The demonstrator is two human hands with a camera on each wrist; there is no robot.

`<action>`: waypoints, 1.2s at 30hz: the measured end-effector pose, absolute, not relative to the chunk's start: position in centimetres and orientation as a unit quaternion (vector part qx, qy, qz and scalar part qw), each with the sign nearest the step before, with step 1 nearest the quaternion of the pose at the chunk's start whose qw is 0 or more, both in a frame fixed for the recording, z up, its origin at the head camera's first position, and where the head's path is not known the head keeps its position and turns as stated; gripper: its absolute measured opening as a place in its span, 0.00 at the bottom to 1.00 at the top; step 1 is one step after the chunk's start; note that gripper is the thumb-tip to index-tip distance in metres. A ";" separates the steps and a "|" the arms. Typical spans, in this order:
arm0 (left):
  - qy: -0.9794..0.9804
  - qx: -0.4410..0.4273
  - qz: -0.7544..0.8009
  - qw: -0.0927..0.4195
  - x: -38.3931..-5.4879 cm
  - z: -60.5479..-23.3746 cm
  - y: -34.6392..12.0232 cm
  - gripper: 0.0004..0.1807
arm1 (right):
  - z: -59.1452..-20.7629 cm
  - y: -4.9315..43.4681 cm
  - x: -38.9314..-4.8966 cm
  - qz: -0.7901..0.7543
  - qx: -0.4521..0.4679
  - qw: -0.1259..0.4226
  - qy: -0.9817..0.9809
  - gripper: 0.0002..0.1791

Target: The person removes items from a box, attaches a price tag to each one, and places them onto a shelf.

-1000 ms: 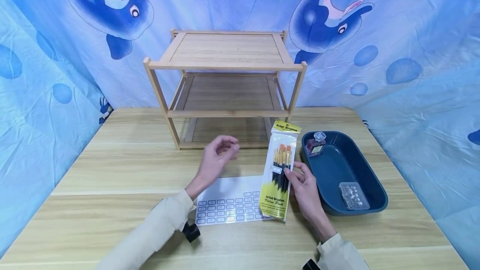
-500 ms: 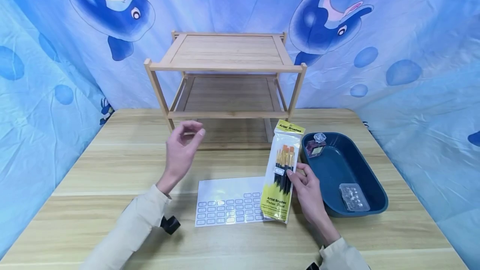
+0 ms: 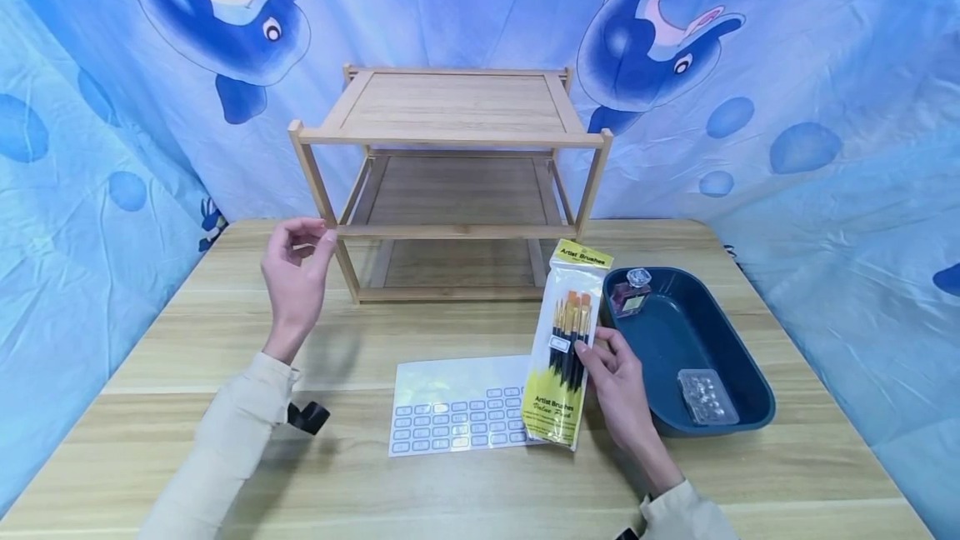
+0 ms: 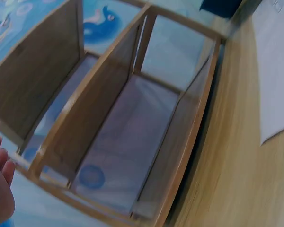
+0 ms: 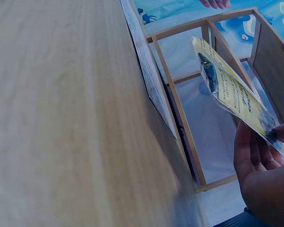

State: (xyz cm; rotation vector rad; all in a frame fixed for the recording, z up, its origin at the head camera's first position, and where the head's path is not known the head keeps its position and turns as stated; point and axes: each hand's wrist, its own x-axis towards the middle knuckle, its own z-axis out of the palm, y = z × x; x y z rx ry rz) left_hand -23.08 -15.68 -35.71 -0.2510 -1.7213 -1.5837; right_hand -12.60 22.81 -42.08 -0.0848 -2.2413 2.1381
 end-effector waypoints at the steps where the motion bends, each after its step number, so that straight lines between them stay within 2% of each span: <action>1: -0.675 -0.092 -0.623 0.385 -23.3 -35.7 -16.0 0.12 | -42.0 22.8 -12.6 0.691 -0.026 0.022 -0.722 0.23; 11: -0.706 -0.064 -0.615 0.345 -22.5 -34.4 -16.3 0.18 | -41.8 22.8 -12.6 0.688 -0.026 0.028 -0.725 0.23; 18: -0.709 -0.060 -0.634 0.304 -25.3 -36.9 -17.8 0.23 | -41.8 22.7 -12.7 0.690 -0.020 0.031 -0.723 0.23; 36: -0.722 -0.085 -0.636 0.260 -26.2 -37.5 -18.4 0.22 | -41.8 22.8 -12.7 0.680 -0.016 0.041 -0.732 0.24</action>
